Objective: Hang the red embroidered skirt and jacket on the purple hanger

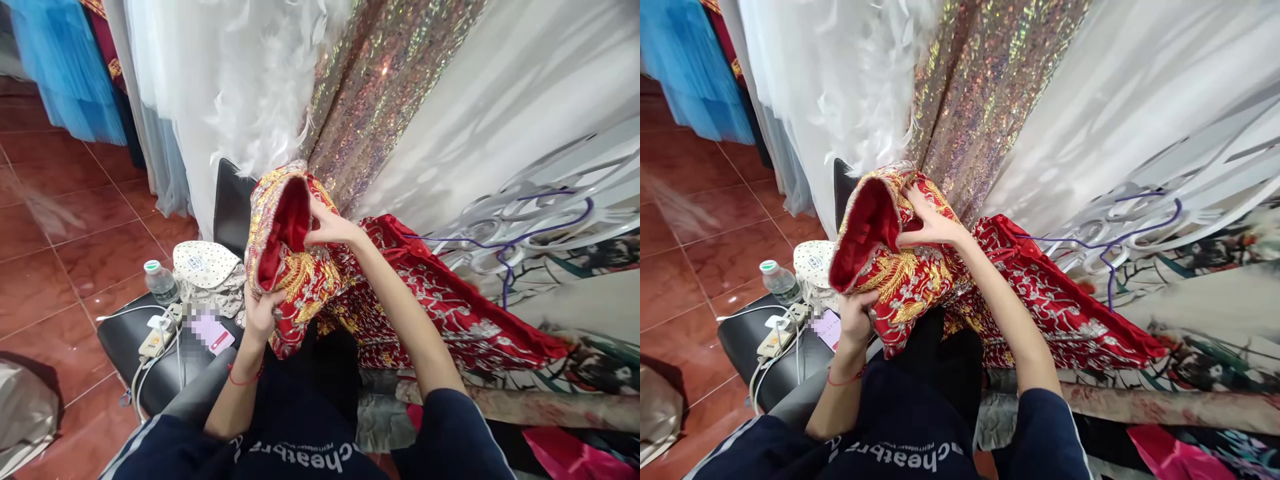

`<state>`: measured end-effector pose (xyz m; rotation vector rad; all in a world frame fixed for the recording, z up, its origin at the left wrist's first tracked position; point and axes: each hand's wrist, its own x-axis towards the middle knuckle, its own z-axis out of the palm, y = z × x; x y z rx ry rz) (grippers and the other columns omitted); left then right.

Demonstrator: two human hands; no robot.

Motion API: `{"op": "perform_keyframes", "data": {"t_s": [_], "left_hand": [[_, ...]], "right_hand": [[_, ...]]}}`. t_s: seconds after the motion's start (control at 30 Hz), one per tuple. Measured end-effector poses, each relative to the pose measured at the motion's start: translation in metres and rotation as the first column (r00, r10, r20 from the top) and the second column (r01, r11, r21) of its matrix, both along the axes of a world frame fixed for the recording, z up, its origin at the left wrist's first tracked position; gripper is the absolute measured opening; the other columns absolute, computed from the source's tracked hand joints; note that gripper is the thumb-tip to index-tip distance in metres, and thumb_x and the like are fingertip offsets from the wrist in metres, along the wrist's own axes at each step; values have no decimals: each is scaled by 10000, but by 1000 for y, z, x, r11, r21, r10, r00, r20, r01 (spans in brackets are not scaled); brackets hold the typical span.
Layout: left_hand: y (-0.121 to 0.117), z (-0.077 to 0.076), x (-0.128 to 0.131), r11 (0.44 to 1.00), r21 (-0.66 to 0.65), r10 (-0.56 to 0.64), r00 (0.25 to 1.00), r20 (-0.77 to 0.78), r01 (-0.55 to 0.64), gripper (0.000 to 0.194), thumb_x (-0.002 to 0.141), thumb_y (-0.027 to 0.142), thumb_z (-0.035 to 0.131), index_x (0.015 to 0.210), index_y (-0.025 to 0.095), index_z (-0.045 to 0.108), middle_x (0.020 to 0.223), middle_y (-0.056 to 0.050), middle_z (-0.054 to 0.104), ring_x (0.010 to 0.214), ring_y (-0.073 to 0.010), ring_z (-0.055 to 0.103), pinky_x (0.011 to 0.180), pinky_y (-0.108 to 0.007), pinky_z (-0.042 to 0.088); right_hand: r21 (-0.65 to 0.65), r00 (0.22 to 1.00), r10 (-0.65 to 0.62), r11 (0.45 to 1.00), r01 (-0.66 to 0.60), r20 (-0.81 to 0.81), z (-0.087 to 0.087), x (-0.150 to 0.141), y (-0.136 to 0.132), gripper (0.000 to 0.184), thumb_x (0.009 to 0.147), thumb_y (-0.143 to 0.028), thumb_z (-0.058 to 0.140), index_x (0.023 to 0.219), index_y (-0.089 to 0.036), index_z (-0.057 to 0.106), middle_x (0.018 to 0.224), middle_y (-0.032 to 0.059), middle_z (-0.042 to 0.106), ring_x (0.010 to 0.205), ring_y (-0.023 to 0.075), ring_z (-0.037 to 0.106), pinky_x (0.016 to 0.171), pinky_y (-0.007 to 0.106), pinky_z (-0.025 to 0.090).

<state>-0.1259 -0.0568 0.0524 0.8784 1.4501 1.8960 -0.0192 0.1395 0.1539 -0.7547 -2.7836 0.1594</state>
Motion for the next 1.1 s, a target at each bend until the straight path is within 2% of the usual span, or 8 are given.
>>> {"op": "perform_keyframes", "data": {"t_s": [0.2, 0.4, 0.53, 0.6, 0.67, 0.73, 0.8, 1.1], "left_hand": [[9, 12, -34, 990, -14, 140, 982, -124, -143, 439, 821, 610, 548, 921, 195, 653, 868, -78, 728, 1010, -282, 691, 908, -396, 560], [19, 6, -56, 887, -111, 379, 846, -376, -447, 576, 833, 574, 636, 1205, 160, 486, 1171, -154, 633, 1134, -274, 624, 1004, -428, 498], [11, 14, -55, 753, 37, 609, 674, -418, -657, 507, 747, 498, 753, 1047, 198, 476, 1016, -70, 594, 860, -185, 599, 834, -353, 536], [1, 23, -49, 830, 27, 521, 759, -390, -557, 333, 820, 503, 675, 852, 224, 497, 773, 8, 560, 652, -134, 533, 674, -286, 508], [-8, 30, -42, 970, -120, 159, 928, -338, -210, 371, 869, 556, 601, 727, 222, 520, 604, 28, 523, 527, -116, 492, 551, -250, 456], [-11, 31, -36, 932, -301, -260, 950, -174, 200, 505, 882, 670, 518, 693, 205, 582, 559, -4, 572, 497, -129, 541, 496, -247, 449], [-3, 24, -34, 844, -361, -421, 907, 10, 396, 665, 876, 778, 396, 713, 180, 636, 599, -56, 649, 537, -159, 617, 507, -258, 488], [93, -38, -32, 900, -302, -350, 934, -73, 313, 766, 925, 719, 62, 691, 204, 578, 545, -66, 561, 584, -186, 585, 571, -314, 505]], "right_hand": [[-85, 998, -43, 995, 46, 40, 0, -14, -50, 1478, 598, -811, 738, 1607, -99, -74, 1666, 315, -20, 1565, 434, -64, 1203, 680, 113], [27, 975, -215, 976, 217, -59, -6, -38, -66, 821, 894, -547, 582, 1562, -185, 273, 1615, 246, 310, 1510, 396, 260, 1151, 619, 271], [90, 956, -276, 954, 285, -100, -2, -48, -56, 532, 837, -199, 563, 1368, -174, 545, 1436, 203, 543, 1323, 365, 495, 1047, 564, 384], [27, 955, -261, 963, 267, -138, 3, -49, -48, 412, 851, -198, 524, 1250, -200, 625, 1287, 144, 659, 1182, 331, 589, 993, 539, 432], [-82, 953, -222, 974, 209, -206, 9, -48, -36, 345, 889, -244, 475, 1185, -207, 649, 1168, 90, 721, 1074, 288, 635, 962, 491, 475], [-181, 940, -184, 974, 136, -285, 11, -44, -23, 366, 909, -245, 415, 1188, -177, 642, 1126, 77, 741, 1057, 259, 647, 965, 444, 497], [-234, 933, -136, 970, 58, -333, 12, -37, -14, 417, 913, -223, 373, 1238, -142, 621, 1151, 84, 740, 1103, 249, 643, 1004, 430, 493], [-268, 986, 97, 955, -129, -132, 35, -7, -12, 452, 974, -201, 300, 1338, -192, 568, 1322, 56, 672, 1106, 158, 628, 1049, 382, 474]]}}
